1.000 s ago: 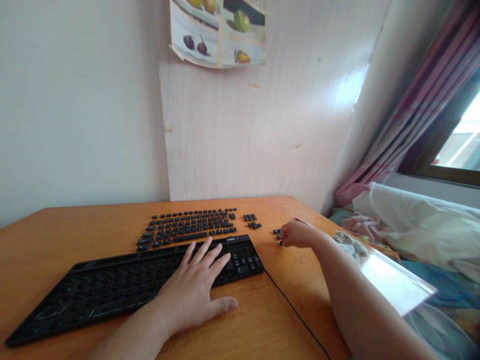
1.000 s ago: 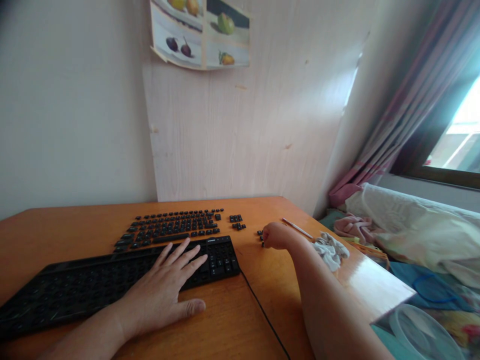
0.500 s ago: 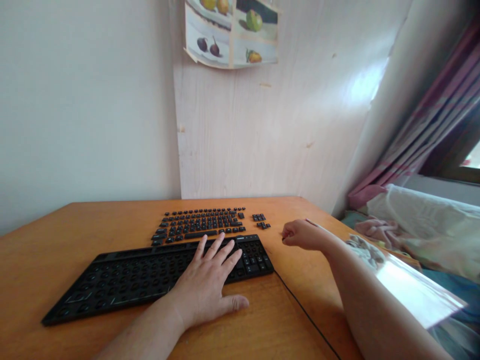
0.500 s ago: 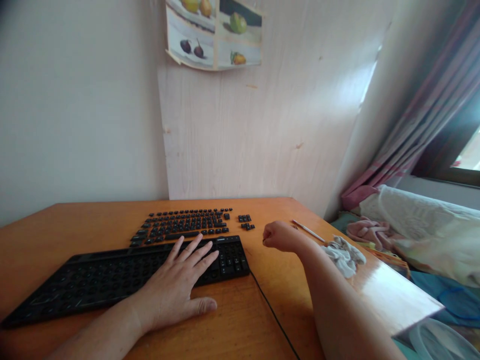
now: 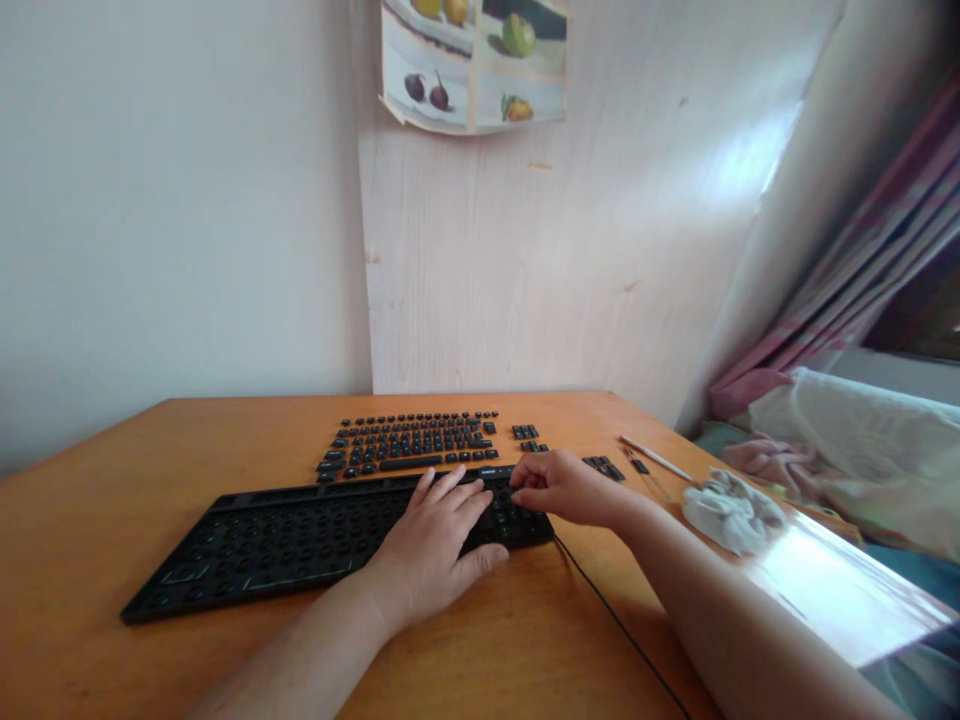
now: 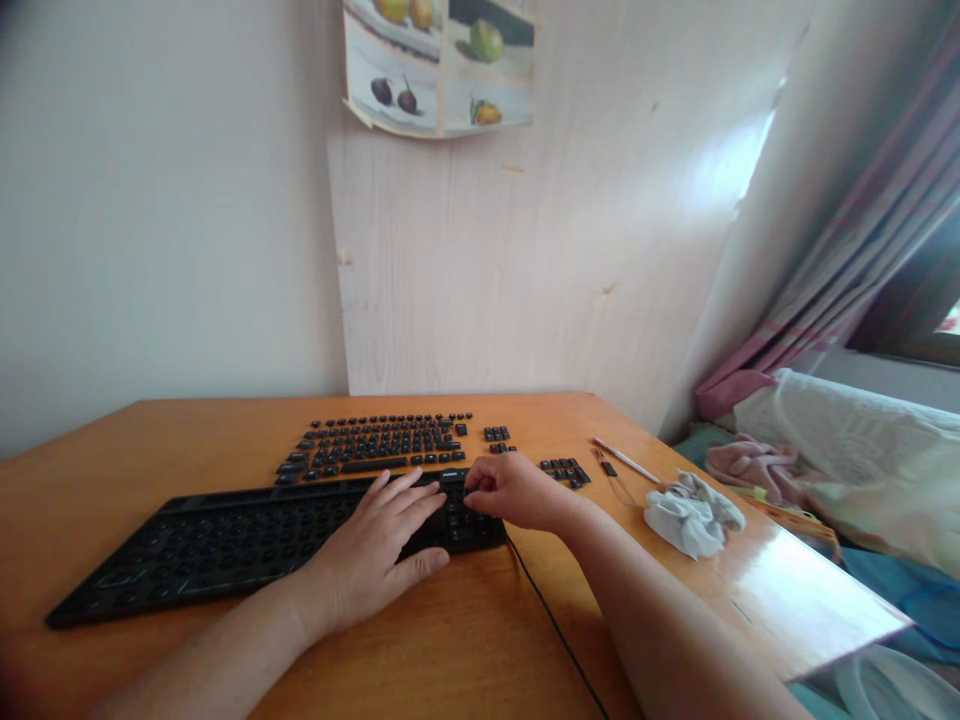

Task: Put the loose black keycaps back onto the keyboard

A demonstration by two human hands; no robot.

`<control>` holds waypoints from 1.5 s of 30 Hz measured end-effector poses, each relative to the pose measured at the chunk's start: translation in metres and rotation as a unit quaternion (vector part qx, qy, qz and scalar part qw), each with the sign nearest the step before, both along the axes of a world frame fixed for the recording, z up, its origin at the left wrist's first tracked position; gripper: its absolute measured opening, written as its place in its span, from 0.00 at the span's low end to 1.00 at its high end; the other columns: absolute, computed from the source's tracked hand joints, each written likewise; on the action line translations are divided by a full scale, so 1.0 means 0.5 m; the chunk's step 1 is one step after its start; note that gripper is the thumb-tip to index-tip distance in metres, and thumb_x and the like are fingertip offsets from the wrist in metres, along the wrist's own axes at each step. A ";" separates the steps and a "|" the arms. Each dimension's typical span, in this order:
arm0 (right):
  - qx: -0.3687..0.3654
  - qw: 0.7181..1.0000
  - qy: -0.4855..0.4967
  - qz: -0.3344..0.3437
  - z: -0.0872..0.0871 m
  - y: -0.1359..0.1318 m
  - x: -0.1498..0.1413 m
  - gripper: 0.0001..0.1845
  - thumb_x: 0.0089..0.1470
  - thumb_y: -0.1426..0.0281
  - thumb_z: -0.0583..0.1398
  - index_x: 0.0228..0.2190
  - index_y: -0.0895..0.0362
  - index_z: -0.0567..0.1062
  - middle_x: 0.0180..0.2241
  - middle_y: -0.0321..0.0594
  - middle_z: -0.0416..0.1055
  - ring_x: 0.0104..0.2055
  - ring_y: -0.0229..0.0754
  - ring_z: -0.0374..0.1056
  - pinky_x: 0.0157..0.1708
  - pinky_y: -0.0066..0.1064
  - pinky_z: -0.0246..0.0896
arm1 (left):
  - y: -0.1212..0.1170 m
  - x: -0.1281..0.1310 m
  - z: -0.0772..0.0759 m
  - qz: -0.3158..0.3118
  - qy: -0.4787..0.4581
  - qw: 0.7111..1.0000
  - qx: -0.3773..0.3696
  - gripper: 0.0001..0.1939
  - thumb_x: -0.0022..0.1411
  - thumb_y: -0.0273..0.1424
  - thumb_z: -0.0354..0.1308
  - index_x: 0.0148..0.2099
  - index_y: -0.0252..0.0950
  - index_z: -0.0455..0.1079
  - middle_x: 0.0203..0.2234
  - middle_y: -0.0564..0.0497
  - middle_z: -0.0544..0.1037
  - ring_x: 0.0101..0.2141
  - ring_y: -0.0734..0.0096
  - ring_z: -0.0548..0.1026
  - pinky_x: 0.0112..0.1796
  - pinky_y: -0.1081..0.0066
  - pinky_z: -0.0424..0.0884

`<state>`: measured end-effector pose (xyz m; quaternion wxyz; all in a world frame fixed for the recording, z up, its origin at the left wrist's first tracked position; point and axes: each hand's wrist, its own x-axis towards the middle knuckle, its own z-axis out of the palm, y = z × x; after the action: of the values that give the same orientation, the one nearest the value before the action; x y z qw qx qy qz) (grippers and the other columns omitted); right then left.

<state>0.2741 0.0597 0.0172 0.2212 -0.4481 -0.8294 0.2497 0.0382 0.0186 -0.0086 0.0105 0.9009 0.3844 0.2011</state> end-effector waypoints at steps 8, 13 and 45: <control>0.066 0.998 0.001 -0.008 -0.004 -0.014 -0.018 0.06 0.49 0.72 0.59 0.32 0.58 0.72 0.24 0.34 0.70 0.26 0.34 0.64 0.24 0.23 0.54 | 0.020 0.027 0.042 0.020 -0.149 0.987 -0.057 0.13 0.63 0.38 0.50 0.42 0.39 0.72 0.37 0.48 0.77 0.41 0.62 0.72 0.44 0.63 0.65; 0.146 0.989 -0.007 -0.001 0.003 -0.025 -0.029 0.06 0.49 0.72 0.59 0.33 0.57 0.73 0.26 0.36 0.70 0.28 0.35 0.64 0.27 0.25 0.55 | 0.046 0.061 0.044 0.041 -0.334 0.920 -0.201 0.09 0.58 0.36 0.55 0.34 0.37 0.73 0.29 0.50 0.78 0.34 0.64 0.74 0.38 0.66 0.66; 0.096 0.994 0.045 -0.005 -0.002 -0.020 -0.027 0.07 0.50 0.70 0.59 0.32 0.58 0.74 0.24 0.34 0.70 0.25 0.33 0.63 0.25 0.24 0.55 | 0.054 0.070 0.004 0.041 -0.373 0.900 -0.223 0.11 0.60 0.36 0.54 0.38 0.36 0.73 0.30 0.50 0.77 0.33 0.67 0.73 0.36 0.68 0.67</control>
<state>0.2608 0.0499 0.0161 0.3016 -0.4174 -0.8363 0.1881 0.0730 0.0457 -0.0064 0.3456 0.7175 0.4238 0.4314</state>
